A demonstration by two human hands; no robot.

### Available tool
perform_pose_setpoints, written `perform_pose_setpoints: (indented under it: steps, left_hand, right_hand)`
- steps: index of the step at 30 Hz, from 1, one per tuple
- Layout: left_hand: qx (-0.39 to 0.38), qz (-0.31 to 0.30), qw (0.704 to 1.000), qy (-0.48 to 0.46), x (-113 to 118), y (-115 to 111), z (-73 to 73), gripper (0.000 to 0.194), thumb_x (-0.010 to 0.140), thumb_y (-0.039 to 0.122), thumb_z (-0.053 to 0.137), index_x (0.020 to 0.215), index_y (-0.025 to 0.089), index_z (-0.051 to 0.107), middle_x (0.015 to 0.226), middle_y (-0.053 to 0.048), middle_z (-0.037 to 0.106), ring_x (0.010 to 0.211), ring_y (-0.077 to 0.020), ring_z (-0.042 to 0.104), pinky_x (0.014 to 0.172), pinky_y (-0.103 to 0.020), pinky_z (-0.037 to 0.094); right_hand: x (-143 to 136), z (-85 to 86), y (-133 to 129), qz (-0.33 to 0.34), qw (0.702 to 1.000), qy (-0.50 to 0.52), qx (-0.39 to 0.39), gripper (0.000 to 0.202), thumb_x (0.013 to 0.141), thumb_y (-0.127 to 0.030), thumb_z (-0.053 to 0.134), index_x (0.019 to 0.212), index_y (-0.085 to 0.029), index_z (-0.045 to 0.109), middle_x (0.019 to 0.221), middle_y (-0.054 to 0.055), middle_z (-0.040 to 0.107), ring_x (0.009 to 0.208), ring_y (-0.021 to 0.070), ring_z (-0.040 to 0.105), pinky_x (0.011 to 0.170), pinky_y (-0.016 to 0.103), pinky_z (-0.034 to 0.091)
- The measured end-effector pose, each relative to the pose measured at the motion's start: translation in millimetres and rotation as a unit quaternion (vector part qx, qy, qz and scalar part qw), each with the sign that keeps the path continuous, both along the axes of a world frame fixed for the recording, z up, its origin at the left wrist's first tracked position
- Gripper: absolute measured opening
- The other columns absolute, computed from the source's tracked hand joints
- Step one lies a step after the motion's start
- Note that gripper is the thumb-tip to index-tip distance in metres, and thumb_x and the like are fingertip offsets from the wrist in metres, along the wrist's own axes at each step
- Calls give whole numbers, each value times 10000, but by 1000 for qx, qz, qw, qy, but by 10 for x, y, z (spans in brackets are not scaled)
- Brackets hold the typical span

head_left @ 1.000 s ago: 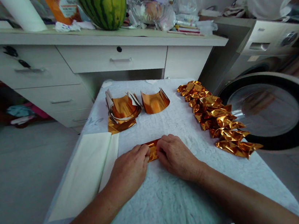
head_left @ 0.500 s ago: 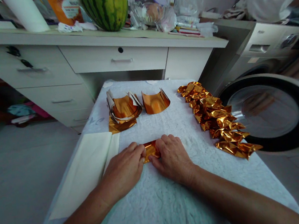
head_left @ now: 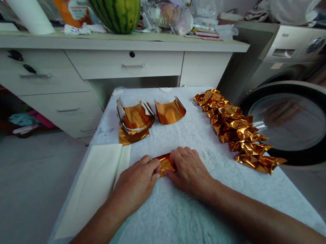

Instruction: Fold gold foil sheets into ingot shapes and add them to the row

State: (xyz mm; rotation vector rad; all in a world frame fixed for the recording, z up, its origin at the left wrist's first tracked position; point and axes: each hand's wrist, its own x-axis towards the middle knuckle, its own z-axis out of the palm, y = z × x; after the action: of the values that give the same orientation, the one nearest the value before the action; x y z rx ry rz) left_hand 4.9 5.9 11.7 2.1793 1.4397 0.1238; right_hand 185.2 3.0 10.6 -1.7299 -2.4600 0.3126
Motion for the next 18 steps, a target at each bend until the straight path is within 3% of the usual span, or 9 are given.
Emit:
perform_pose_setpoints:
  steps: [18]
  left_hand:
    - [-3, 3, 1000, 0, 5, -9, 13, 147, 917, 236, 425, 801, 223, 516, 870, -2, 517, 811, -181, 561, 686, -297, 357]
  right_hand:
    - [378, 51, 128, -34, 998, 35, -36, 400, 810, -406, 685, 1095, -186, 513, 1076, 92, 575, 972, 256, 536, 829, 385, 406]
